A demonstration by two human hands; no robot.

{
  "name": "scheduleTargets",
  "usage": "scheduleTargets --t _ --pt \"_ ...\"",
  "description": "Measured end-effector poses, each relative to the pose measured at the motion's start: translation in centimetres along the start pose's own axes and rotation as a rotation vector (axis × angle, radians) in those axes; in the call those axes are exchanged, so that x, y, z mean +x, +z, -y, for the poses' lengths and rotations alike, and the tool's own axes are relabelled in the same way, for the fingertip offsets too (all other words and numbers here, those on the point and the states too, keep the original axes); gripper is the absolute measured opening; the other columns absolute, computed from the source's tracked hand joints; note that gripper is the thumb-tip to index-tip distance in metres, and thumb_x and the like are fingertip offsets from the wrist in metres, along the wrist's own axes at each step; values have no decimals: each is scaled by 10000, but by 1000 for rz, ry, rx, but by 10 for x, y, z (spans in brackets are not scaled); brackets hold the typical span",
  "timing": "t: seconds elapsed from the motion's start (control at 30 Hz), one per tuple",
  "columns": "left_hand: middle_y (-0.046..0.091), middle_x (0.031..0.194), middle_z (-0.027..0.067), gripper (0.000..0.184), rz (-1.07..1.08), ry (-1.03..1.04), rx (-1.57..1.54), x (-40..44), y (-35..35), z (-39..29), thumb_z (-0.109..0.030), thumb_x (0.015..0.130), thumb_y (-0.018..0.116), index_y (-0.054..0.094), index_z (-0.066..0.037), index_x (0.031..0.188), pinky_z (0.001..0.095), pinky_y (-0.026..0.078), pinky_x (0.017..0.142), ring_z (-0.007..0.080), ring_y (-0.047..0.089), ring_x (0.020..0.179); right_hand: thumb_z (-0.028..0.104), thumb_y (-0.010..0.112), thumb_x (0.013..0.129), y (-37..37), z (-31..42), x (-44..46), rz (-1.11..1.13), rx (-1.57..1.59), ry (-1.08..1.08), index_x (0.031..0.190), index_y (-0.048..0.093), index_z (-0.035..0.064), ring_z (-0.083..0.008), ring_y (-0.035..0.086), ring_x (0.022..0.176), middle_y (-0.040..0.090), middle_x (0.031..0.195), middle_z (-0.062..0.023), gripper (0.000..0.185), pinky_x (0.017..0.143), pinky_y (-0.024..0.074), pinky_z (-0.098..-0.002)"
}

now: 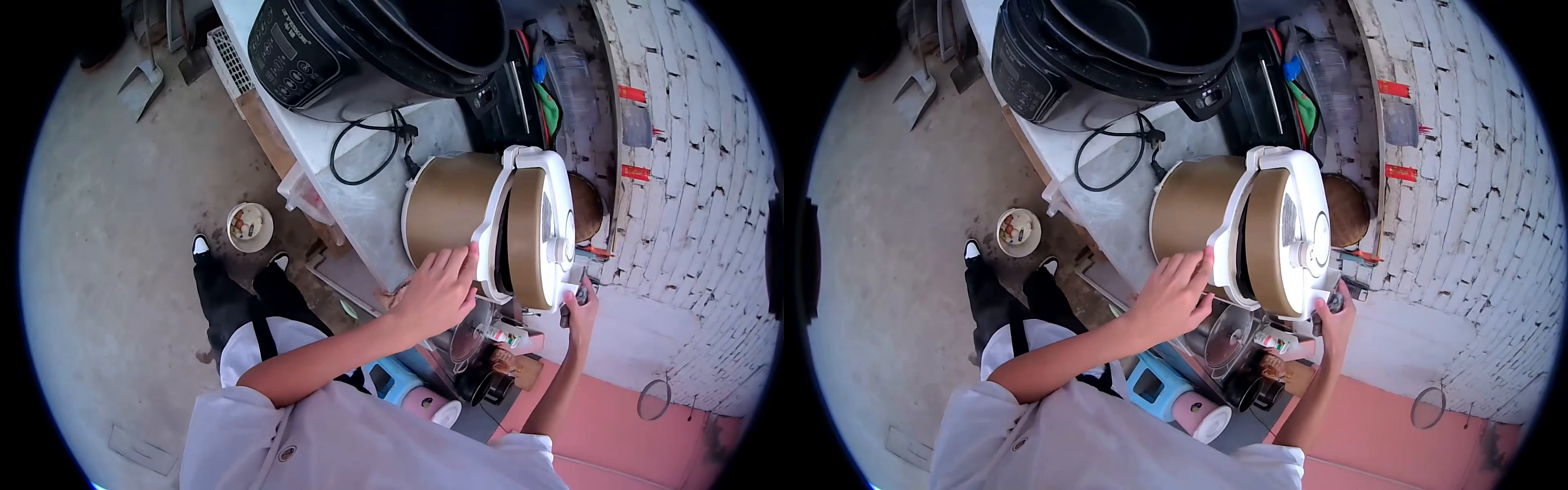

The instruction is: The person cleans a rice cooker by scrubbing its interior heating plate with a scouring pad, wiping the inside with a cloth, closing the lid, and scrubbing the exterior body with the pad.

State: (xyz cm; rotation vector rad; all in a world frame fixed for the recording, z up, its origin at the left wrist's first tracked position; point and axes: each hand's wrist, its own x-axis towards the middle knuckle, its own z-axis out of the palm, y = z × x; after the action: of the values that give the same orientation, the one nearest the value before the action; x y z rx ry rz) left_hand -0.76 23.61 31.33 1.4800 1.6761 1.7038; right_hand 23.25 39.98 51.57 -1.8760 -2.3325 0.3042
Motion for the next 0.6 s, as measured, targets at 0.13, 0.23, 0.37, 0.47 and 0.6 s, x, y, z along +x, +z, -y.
scheduleTargets --t 0.13,0.23,0.37,0.47,0.6 --pt "485 1108 188 610 92 -48 -88 0 1 -1 -135 742 614 401 119 1254 392 403 868 301 484 1005 226 695 704 27 -12 -9 -82 220 -95 1293 400 -123 -189 539 1028 554 1166 -178 745 907 416 -304" --pt "489 1117 185 606 74 -33 -80 3 1 2 -125 734 617 412 106 1256 392 404 871 305 488 1021 213 683 707 23 -22 -2 -23 200 -152 1297 396 -119 -195 531 1055 537 1202 -177 736 929 405 -305" --pt "516 1102 166 561 77 0 -100 5 10 -3 -126 756 629 432 78 1240 387 417 855 294 507 1009 222 682 712 22 -50 13 -82 220 -101 1300 397 -110 -203 519 1077 529 1220 -177 733 943 393 -312" --pt "567 998 147 481 10 -212 -345 8 22 -14 -115 796 633 435 49 1203 362 448 786 269 557 899 239 688 719 25 -57 23 -85 235 -128 1305 395 -103 -219 498 1114 523 1229 -180 738 977 363 -326" --pt "602 777 114 349 -140 -523 -811 17 43 -14 -103 843 628 443 22 1111 338 477 636 235 594 676 252 715 714 36 -28 10 -153 216 -163 1291 407 -105 -220 503 1101 531 1208 -182 746 981 359 -327"
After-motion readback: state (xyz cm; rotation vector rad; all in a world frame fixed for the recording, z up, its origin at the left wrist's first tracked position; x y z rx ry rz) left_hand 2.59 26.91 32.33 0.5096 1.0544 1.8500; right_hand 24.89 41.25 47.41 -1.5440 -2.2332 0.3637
